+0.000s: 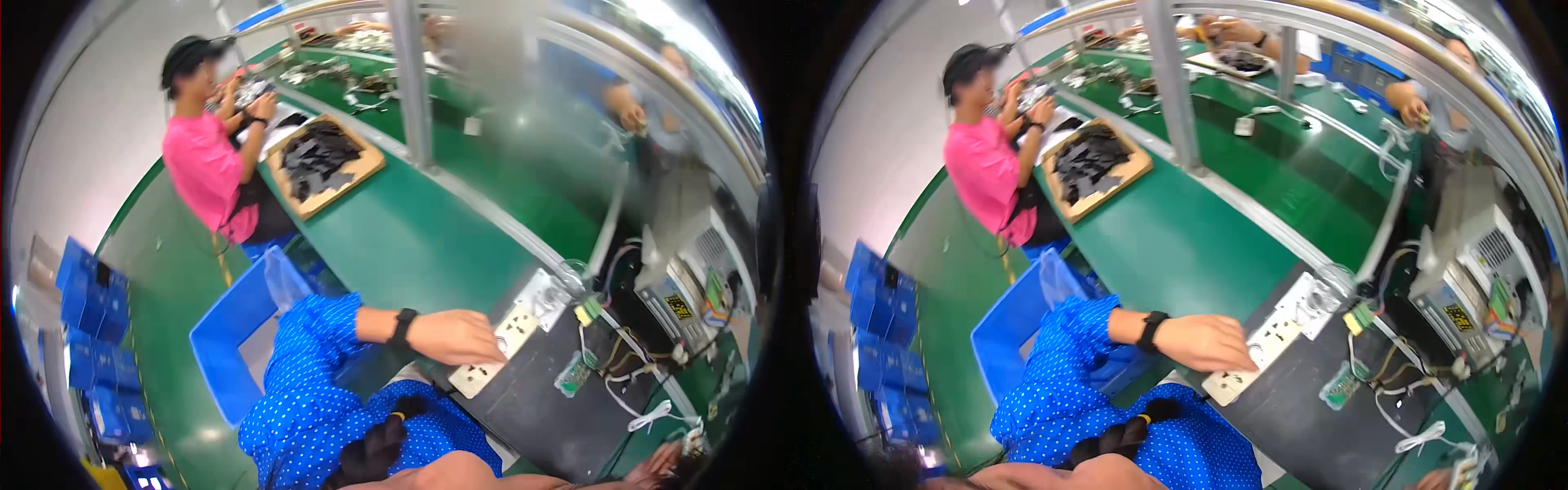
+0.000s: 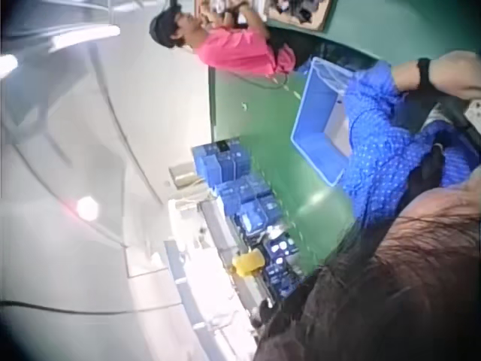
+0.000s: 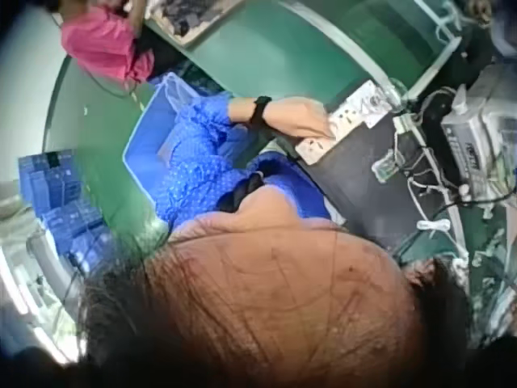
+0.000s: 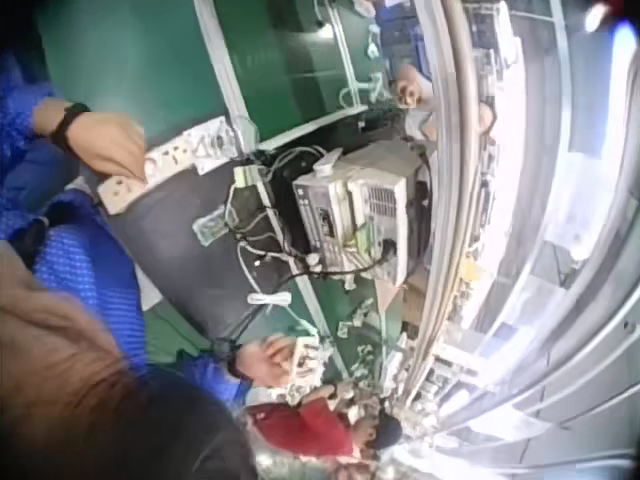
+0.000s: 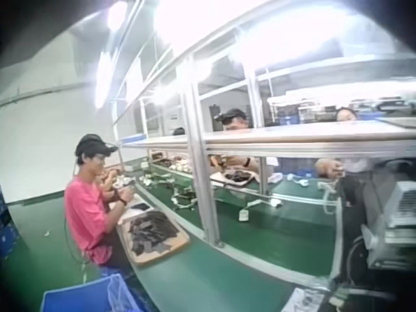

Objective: Assembling and testing electronic circuit boards and components on a factory production line.

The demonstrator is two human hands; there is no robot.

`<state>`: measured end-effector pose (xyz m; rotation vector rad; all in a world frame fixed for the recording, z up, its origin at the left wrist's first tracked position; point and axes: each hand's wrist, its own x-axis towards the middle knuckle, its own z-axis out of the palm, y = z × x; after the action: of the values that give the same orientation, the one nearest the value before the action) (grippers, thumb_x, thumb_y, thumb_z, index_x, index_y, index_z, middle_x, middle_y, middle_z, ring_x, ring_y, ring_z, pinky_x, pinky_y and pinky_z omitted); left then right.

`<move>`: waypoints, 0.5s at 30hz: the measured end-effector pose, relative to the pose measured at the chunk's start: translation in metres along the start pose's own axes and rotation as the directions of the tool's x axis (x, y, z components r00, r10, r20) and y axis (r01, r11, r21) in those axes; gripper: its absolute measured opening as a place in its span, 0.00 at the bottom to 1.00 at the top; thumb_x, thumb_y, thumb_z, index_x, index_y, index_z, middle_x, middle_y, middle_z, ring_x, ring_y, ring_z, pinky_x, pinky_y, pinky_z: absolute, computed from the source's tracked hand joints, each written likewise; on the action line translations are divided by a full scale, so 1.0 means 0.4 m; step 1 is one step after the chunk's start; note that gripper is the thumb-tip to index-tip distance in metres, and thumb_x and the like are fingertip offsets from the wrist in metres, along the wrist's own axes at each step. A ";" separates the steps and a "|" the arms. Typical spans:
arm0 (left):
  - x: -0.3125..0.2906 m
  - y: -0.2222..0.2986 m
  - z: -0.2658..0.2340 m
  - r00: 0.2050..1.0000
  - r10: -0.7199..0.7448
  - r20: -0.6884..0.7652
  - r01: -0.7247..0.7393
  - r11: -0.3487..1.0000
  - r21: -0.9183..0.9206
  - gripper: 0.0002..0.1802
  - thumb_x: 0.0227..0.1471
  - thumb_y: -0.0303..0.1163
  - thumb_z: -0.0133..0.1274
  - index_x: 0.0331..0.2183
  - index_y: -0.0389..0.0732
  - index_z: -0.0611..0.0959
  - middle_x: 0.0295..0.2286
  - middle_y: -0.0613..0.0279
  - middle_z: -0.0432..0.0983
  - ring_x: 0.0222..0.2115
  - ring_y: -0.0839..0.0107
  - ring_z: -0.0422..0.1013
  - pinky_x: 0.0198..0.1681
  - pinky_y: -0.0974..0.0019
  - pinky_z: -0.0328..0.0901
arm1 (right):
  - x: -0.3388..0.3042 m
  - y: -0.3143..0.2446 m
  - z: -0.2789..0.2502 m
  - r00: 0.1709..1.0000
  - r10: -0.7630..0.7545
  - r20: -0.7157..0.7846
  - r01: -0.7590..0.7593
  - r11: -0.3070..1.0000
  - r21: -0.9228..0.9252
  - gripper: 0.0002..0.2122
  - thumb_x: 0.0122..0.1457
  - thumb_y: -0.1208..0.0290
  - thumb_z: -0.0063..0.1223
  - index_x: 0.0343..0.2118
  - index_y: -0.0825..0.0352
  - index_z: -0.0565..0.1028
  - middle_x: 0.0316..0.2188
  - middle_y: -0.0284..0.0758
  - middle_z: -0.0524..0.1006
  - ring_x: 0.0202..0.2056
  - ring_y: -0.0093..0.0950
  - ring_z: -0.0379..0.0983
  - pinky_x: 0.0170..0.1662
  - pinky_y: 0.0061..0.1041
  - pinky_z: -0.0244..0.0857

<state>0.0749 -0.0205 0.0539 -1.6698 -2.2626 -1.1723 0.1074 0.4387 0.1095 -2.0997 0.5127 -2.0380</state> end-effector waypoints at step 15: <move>-0.043 -0.074 0.005 0.853 -0.418 0.312 0.513 0.781 -0.356 0.12 0.58 0.36 0.49 0.32 0.38 0.82 0.28 0.60 0.77 0.29 0.70 0.74 0.33 0.68 0.68 | -0.016 -0.337 -0.253 0.604 -0.453 -0.656 -0.750 -0.602 -0.275 0.17 0.63 0.66 0.47 0.51 0.71 0.69 0.46 0.38 0.73 0.45 0.27 0.69 0.48 0.25 0.63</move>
<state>0.0573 -0.0357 0.0288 -1.4372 -2.8362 -1.7902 0.0237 0.5775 0.1567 0.1024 3.8940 -1.2142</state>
